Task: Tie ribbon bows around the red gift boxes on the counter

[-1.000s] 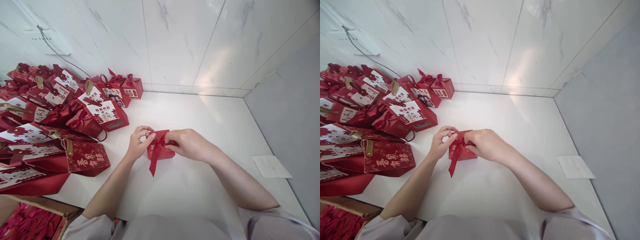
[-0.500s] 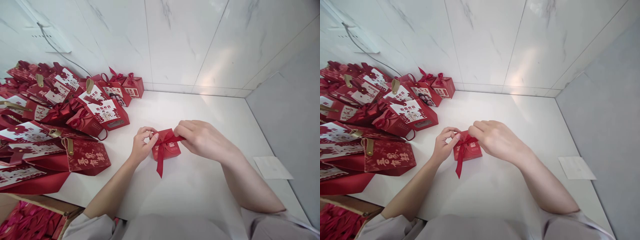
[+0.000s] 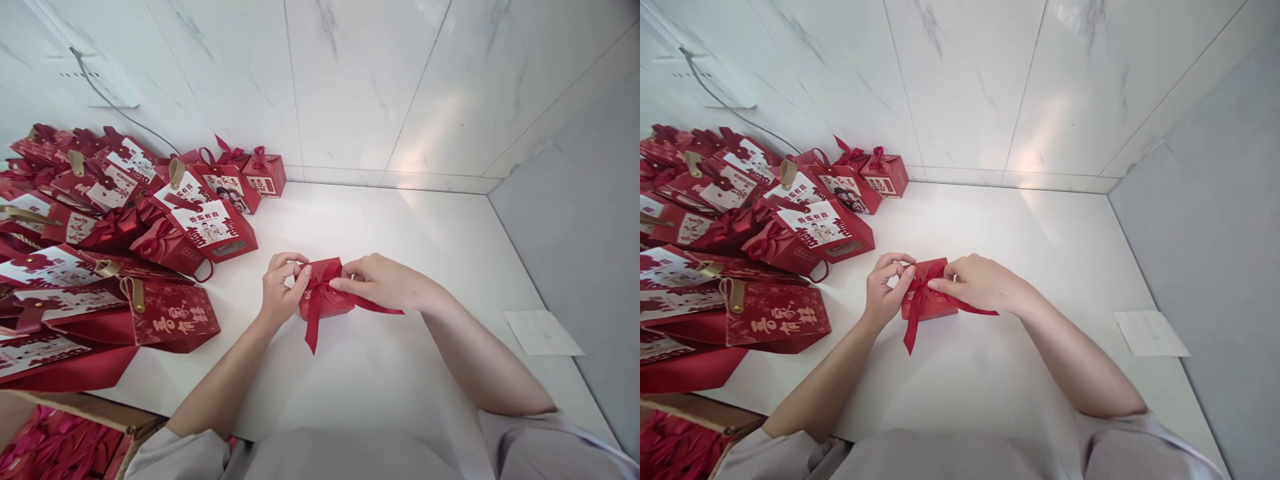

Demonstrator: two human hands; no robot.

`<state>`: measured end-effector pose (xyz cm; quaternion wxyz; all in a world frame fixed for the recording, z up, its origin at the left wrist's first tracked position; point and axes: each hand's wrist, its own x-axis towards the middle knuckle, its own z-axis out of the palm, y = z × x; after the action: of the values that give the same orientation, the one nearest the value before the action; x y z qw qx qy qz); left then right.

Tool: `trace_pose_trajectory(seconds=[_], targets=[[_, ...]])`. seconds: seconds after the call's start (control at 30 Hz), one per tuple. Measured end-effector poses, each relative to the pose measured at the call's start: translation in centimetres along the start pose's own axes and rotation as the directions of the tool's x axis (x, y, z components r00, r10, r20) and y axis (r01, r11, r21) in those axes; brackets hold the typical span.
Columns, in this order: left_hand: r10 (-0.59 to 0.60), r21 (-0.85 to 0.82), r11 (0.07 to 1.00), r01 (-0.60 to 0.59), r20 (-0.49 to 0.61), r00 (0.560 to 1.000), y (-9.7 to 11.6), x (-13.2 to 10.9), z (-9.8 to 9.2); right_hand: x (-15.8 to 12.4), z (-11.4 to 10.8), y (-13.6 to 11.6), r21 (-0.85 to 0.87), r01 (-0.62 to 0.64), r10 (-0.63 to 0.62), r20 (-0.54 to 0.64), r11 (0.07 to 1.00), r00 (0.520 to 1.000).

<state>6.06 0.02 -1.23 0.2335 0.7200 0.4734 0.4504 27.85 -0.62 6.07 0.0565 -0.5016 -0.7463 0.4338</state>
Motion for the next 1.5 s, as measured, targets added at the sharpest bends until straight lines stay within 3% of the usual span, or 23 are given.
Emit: trace_pose_trajectory(seconds=[0.43, 0.73, 0.93, 1.17, 1.33, 1.5], targets=[[0.014, 0.026, 1.0, -0.015, 0.041, 0.999, -0.3, 0.2, -0.3, -0.1, -0.6, 0.4, 0.085, 0.095, -0.1, 0.053, 0.992, 0.994], [-0.041, -0.023, 0.999, 0.042, 0.02, 0.999, -0.2, 0.1, 0.2, -0.1, -0.7, 0.2, 0.248, 0.048, -0.086, 0.147, 0.968, 0.985], [-0.062, -0.009, 0.998, 0.062, 0.03, 0.998, -0.4, 0.3, 0.0, -0.6, -2.1, 1.1, 0.149, -0.103, 0.05, 0.324, 0.983, 0.945], [-0.119, -0.092, 0.986, 0.136, 0.166, 0.979, -0.2, 0.4, 0.0, -0.3, -2.9, 3.2, 0.095, -0.135, 0.074, 0.477, 0.986, 0.876], [-0.165, -0.186, 0.957, 0.224, 0.287, 0.944, -0.3, 0.8, -0.2, -0.2, -3.3, 3.8, 0.115, -0.14, 0.066, 0.494, 0.983, 0.867], [-0.133, -0.182, 0.963, 0.2, 0.325, 0.936, -0.1, 1.1, -0.5, -0.1, -3.6, 4.3, 0.082, -0.152, 0.089, 0.51, 0.985, 0.855]])
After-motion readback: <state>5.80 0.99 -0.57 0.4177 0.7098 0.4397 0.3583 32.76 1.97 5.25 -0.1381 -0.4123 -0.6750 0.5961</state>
